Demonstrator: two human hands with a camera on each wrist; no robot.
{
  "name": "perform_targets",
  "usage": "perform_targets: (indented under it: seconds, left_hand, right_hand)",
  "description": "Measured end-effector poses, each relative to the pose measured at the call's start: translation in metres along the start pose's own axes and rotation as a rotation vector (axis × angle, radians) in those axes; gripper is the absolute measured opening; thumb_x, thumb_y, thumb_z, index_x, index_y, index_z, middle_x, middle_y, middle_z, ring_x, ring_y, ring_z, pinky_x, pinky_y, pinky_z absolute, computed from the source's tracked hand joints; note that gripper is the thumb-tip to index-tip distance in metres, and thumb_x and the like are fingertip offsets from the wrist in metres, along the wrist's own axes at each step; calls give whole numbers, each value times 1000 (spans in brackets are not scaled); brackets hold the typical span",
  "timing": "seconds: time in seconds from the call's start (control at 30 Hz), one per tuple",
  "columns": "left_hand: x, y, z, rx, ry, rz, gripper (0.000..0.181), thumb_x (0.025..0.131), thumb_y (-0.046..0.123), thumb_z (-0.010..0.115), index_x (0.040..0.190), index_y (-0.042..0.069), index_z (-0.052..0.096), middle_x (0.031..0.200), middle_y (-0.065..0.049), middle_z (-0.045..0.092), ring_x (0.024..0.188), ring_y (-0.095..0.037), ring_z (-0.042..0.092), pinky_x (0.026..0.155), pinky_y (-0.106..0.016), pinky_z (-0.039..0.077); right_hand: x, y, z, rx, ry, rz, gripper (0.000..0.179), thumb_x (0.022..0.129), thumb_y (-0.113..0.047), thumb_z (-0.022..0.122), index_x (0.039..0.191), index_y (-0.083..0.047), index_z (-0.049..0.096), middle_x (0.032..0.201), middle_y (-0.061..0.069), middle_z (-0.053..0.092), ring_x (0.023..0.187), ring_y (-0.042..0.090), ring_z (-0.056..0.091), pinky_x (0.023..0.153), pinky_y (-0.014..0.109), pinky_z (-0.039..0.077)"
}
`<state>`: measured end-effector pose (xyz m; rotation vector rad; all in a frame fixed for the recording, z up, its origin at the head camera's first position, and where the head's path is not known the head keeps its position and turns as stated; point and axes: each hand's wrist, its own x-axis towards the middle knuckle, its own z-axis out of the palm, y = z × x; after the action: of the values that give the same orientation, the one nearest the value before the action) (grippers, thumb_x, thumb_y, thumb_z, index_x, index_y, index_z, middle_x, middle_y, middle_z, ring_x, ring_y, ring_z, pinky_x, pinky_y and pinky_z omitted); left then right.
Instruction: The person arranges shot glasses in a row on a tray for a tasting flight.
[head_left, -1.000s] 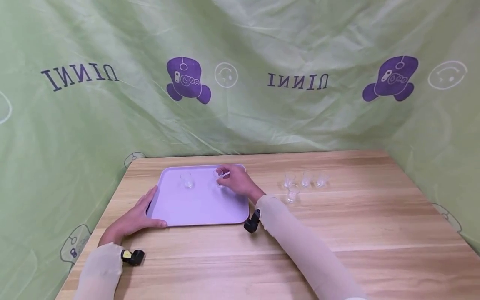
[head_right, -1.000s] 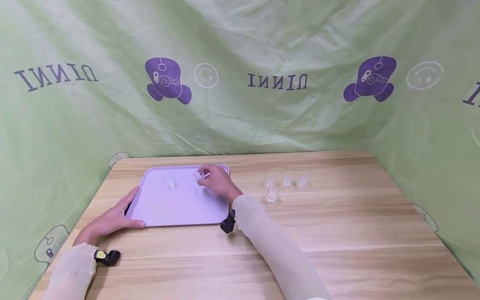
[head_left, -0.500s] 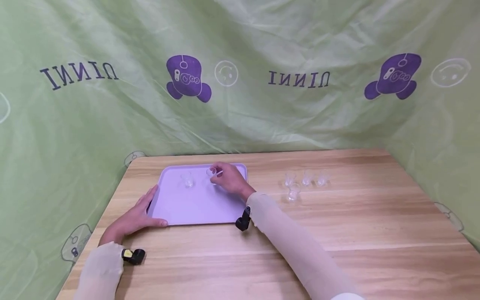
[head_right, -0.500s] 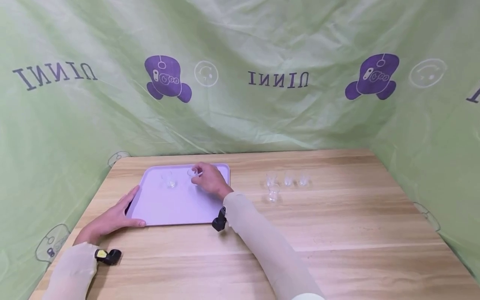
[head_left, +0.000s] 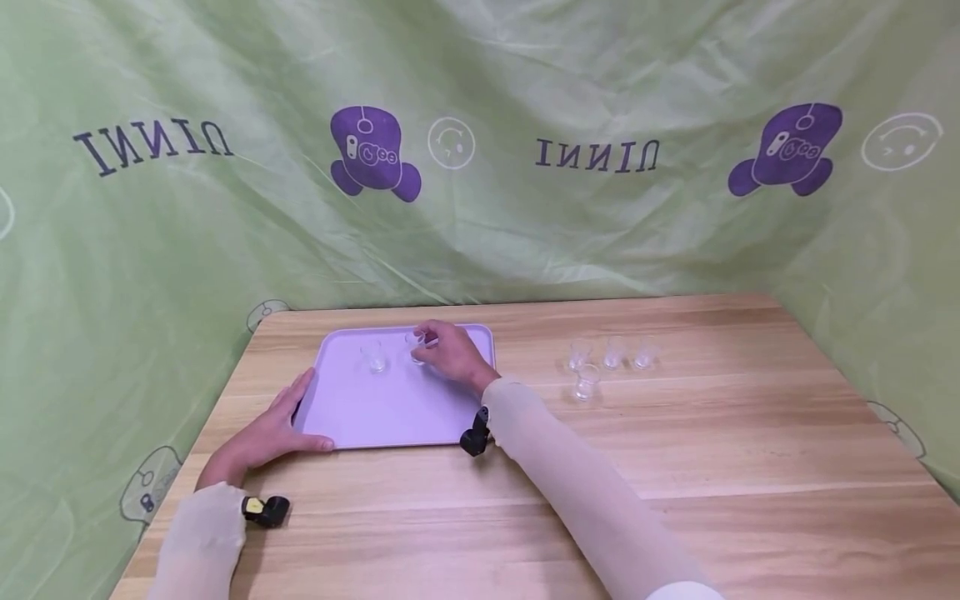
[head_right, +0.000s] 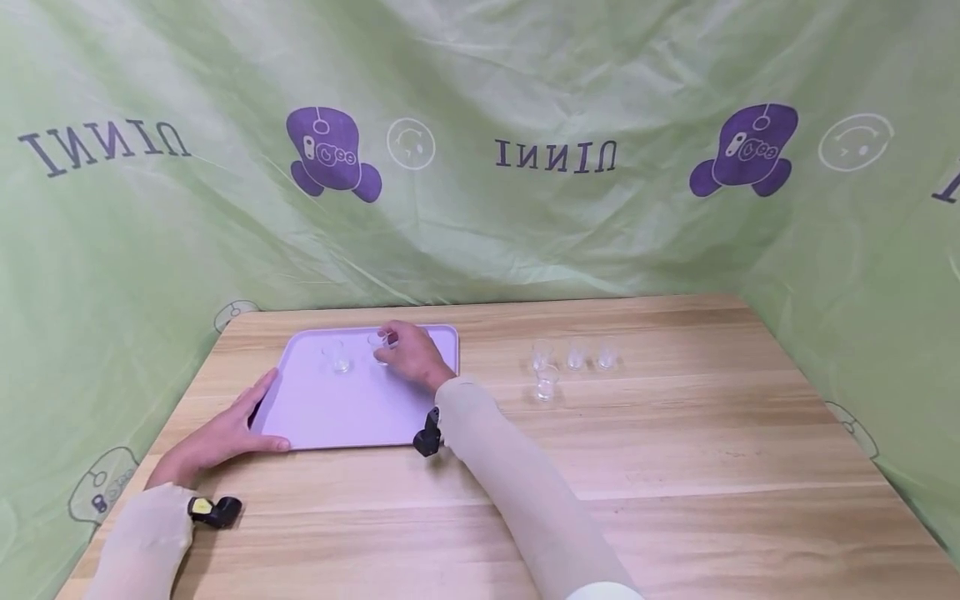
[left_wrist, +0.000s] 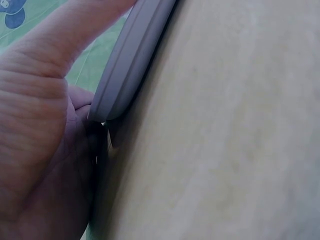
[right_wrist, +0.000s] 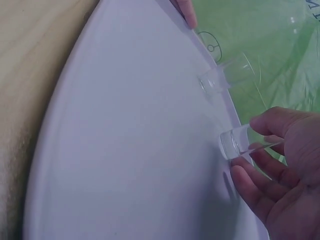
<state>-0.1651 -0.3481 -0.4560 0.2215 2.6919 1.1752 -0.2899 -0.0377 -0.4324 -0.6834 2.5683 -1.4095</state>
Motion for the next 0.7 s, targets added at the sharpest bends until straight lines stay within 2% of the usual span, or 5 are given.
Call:
perform_targets:
  seconds: [0.37,0.57,0.7]
  left_hand:
    - [0,0,0,4,-3,2,131,77,33,91,166,9,-3,168,-28,-4,150,-54,-10,113,-75,2]
    - [0,-1,0,0,-2,1,131,78,32,91,166,11,-4,169,-26,-4,150,-53,-11,113,-75,1]
    - [1,0,0,1,-5,-4,131,77,32,91,166,11,-4,169,-26,-4,150,-53,-11,113,-75,1]
  right_hand:
    - [6,2,7,32,6,2,35,93,-9,77,127,-4,69,119,8,70,110,22,66,91,27,52]
    - [8,-1,7,-6,1,28,36,93,-12,78,127,-7,69,117,6,70,108,20,67,93,28,51]
    - [8,0,7,-20,-5,47,38,92,-10,79,128,-4,68,115,8,71,106,20,67,92,28,52]
